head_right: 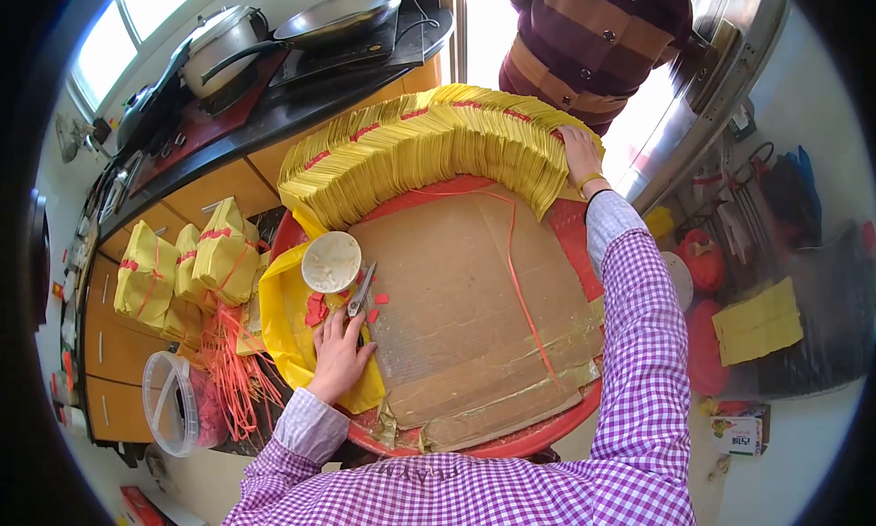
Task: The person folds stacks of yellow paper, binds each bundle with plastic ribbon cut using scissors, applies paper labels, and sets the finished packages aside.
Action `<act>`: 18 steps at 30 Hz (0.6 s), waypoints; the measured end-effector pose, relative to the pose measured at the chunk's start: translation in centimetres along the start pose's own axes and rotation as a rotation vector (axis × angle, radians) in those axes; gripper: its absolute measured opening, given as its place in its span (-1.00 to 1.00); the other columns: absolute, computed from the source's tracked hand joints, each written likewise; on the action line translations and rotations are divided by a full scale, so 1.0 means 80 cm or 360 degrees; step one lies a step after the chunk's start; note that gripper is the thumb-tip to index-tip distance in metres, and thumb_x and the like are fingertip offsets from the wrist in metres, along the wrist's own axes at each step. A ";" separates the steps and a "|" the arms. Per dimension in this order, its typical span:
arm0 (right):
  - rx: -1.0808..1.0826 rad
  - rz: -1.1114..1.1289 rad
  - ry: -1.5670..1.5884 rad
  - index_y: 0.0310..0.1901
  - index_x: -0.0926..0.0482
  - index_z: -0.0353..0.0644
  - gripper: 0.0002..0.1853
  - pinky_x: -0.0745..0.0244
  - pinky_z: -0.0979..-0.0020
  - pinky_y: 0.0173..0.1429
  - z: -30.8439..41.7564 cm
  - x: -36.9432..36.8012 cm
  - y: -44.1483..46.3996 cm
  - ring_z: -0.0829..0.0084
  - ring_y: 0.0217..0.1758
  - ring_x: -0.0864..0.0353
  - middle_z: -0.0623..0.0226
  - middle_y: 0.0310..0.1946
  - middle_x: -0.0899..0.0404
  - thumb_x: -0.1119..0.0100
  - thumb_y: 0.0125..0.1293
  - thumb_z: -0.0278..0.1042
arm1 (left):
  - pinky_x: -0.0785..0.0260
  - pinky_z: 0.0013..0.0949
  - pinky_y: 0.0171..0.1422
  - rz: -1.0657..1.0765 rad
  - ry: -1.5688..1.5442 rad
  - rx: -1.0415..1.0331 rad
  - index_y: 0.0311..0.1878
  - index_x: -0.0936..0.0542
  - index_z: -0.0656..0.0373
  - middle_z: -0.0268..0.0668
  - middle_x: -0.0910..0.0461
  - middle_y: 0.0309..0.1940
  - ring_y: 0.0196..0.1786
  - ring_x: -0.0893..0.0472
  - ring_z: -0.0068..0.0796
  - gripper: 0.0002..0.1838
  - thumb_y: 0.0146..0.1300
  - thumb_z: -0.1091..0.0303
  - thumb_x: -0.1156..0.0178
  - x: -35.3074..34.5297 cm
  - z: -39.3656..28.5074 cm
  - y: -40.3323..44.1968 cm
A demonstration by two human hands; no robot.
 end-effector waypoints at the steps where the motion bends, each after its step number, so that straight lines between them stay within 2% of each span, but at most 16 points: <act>1: 0.0036 -0.0037 0.0040 0.00 -0.58 -0.09 -0.67 -0.30 0.25 0.19 -0.002 0.001 0.001 0.16 0.09 -0.49 0.26 0.00 -0.58 0.06 0.30 -0.20 | -0.03 -0.04 0.36 0.0000 -0.0005 0.0005 0.27 -0.38 0.11 0.08 -0.26 0.29 0.29 -0.31 0.04 -0.38 0.16 0.10 -0.24 0.000 0.000 0.000; 3: 0.0113 -0.0119 0.0117 -0.02 -0.59 -0.12 -0.67 -0.33 0.24 0.16 -0.005 0.003 0.007 0.13 0.06 -0.51 0.23 -0.02 -0.60 0.04 0.29 -0.19 | -0.04 -0.05 0.35 -0.0010 -0.0013 0.0015 0.26 -0.39 0.11 0.07 -0.26 0.28 0.28 -0.31 0.03 -0.39 0.15 0.11 -0.24 0.001 0.001 0.005; 9: 0.0111 -0.0061 0.0125 -0.07 -0.60 -0.16 -0.68 -0.37 0.22 0.10 -0.001 0.007 0.011 0.09 0.01 -0.53 0.17 -0.06 -0.61 0.03 0.30 -0.18 | -0.04 -0.08 0.36 0.0048 -0.0020 0.0044 0.29 -0.36 0.11 0.05 -0.25 0.30 0.30 -0.29 0.03 -0.38 0.17 0.15 -0.25 0.007 -0.003 0.006; 14: -0.0098 0.0097 0.0069 -0.09 -0.59 -0.18 -0.68 -0.39 0.19 0.04 0.023 0.050 0.003 0.07 -0.02 -0.53 0.13 -0.07 -0.60 0.05 0.33 -0.17 | -0.03 -0.08 0.35 0.0027 -0.0052 0.0023 0.28 -0.37 0.10 0.05 -0.26 0.29 0.30 -0.29 0.02 -0.39 0.16 0.17 -0.26 0.005 -0.002 0.008; 18: -0.0284 0.0613 -0.0033 0.15 -0.44 -0.07 -0.61 -0.25 0.25 0.23 0.022 0.047 0.011 0.21 0.22 -0.37 0.24 0.20 -0.43 0.01 0.30 -0.22 | -0.06 -0.05 0.33 -0.0035 -0.0033 0.0000 0.24 -0.40 0.11 0.06 -0.29 0.25 0.25 -0.33 0.02 -0.40 0.13 0.14 -0.26 0.007 -0.003 0.008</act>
Point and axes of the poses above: each hand's wrist, its own y-axis towards the middle knuckle, its own x-axis out of the back of the hand, z = x × y, the point moved 4 cm from there along y, towards the middle knuckle
